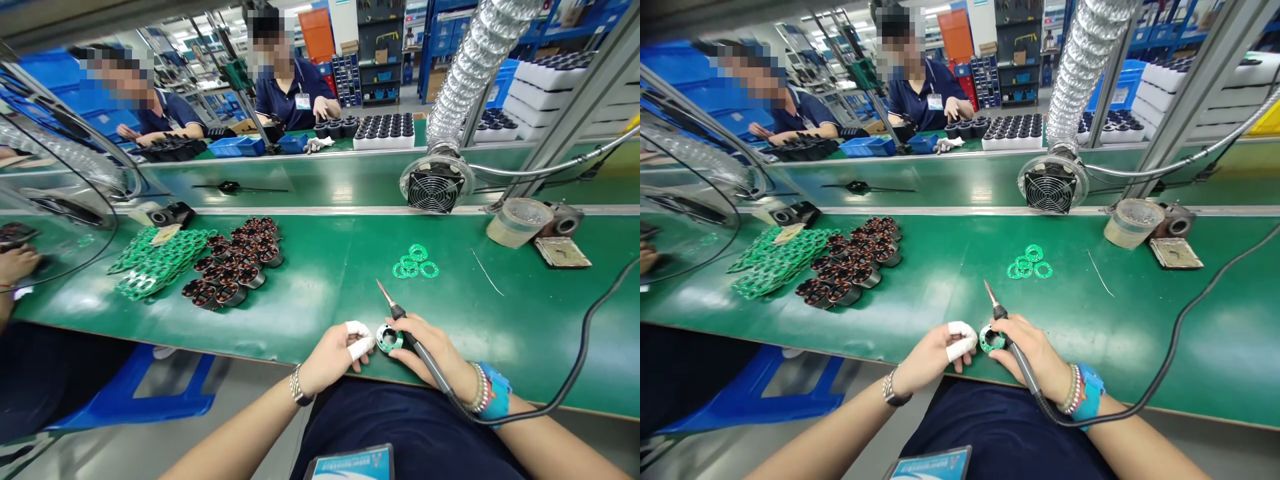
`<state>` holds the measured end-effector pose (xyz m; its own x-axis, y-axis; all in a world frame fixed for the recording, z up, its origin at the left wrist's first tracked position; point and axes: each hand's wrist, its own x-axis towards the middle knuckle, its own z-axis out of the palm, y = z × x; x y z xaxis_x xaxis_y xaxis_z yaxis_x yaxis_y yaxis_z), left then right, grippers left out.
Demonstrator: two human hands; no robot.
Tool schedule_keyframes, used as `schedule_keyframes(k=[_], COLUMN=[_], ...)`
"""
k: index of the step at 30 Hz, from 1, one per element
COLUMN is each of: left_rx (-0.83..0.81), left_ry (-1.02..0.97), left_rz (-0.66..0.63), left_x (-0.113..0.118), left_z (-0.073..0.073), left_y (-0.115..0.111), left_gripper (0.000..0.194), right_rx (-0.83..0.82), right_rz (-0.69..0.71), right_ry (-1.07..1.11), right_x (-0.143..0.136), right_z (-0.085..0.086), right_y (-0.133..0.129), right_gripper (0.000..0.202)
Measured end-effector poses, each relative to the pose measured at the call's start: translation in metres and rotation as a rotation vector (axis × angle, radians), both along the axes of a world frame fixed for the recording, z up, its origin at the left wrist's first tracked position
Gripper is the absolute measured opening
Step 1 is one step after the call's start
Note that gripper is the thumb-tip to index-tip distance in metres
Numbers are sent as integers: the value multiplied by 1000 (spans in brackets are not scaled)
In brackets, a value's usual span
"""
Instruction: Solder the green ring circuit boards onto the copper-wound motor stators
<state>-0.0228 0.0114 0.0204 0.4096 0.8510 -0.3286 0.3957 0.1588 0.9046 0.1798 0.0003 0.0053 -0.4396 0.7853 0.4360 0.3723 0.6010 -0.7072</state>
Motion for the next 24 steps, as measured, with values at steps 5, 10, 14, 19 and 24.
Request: schedule_keyframes(k=[5, 10, 14, 19, 24], left_rx=[630, 783, 606, -65, -258], left_ry=[125, 209, 200, -131, -328], left_rz=[-112, -165, -3, 219, 236], left_x=[-14, -7, 7, 21, 13], left_z=[-3, -7, -8, -6, -2], left_y=[-1, 0, -4, -7, -4], left_gripper=[12, 12, 8, 14, 25], right_rx=[-4, -24, -27, -32, -37], right_rz=[6, 18, 19, 17, 18], right_ry=[9, 22, 25, 12, 17], right_x=[0, 1, 0, 0, 0], right_z=[2, 2, 2, 2, 2], right_y=[0, -1, 0, -1, -1], right_gripper=[29, 28, 28, 28, 28])
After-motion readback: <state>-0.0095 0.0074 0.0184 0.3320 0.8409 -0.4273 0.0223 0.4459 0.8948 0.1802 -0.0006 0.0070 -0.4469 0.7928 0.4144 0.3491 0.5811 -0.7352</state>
